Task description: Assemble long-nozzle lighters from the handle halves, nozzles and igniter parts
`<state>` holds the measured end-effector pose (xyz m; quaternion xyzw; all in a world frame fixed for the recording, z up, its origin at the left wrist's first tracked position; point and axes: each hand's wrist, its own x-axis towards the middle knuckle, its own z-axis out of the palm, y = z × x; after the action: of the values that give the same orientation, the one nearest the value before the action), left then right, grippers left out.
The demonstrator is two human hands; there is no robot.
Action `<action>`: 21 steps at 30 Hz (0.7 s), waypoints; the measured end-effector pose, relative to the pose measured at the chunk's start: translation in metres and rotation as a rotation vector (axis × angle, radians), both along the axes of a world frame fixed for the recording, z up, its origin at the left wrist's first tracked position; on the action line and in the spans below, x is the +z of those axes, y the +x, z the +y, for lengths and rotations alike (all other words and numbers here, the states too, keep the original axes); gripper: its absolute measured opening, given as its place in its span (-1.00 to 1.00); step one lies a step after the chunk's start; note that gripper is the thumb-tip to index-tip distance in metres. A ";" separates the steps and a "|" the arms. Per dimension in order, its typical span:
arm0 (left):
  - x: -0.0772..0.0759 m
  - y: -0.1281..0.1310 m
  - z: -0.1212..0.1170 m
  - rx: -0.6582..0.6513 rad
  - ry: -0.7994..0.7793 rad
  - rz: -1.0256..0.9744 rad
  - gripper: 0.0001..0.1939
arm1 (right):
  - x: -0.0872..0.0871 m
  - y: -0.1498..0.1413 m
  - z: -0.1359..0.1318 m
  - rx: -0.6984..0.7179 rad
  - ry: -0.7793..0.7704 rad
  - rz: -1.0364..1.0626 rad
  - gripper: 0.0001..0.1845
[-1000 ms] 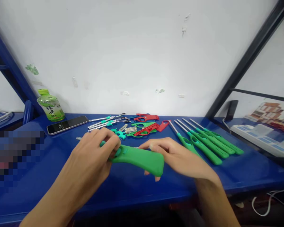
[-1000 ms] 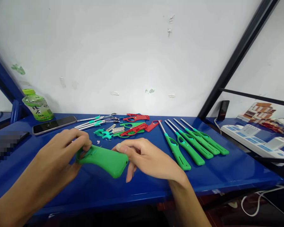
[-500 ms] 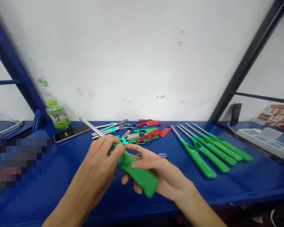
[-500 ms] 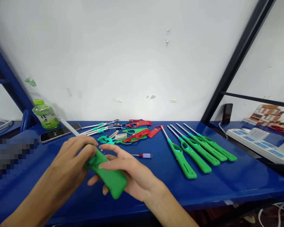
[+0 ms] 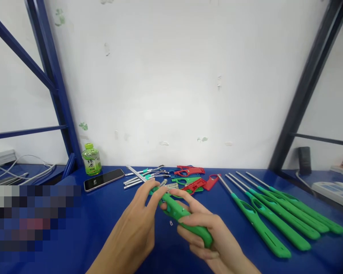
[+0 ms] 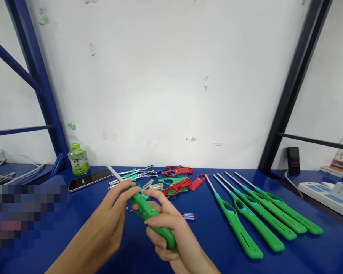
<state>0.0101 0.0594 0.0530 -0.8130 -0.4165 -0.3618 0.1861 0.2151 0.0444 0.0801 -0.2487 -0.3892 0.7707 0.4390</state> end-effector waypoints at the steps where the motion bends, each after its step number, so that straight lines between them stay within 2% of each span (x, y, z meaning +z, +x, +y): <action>1: 0.000 0.000 -0.001 0.018 0.010 0.005 -0.26 | 0.001 -0.001 -0.001 -0.038 0.030 -0.029 -0.40; 4: 0.003 0.002 -0.004 0.038 0.050 -0.002 -0.32 | 0.003 -0.001 -0.004 -0.161 0.111 -0.133 -0.41; 7: 0.006 0.003 -0.008 0.036 0.055 -0.010 -0.36 | 0.003 0.003 -0.004 -0.249 0.158 -0.182 -0.33; 14: 0.003 0.003 -0.009 0.034 0.011 0.050 -0.43 | -0.003 0.021 0.000 -0.270 0.206 -0.178 -0.20; 21: 0.002 0.002 -0.011 -0.030 0.000 0.056 -0.52 | 0.006 0.029 0.003 -0.356 0.213 -0.232 -0.12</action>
<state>0.0125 0.0480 0.0555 -0.8291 -0.3986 -0.3416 0.1924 0.2436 0.0471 0.0861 -0.3526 -0.4662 0.6019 0.5440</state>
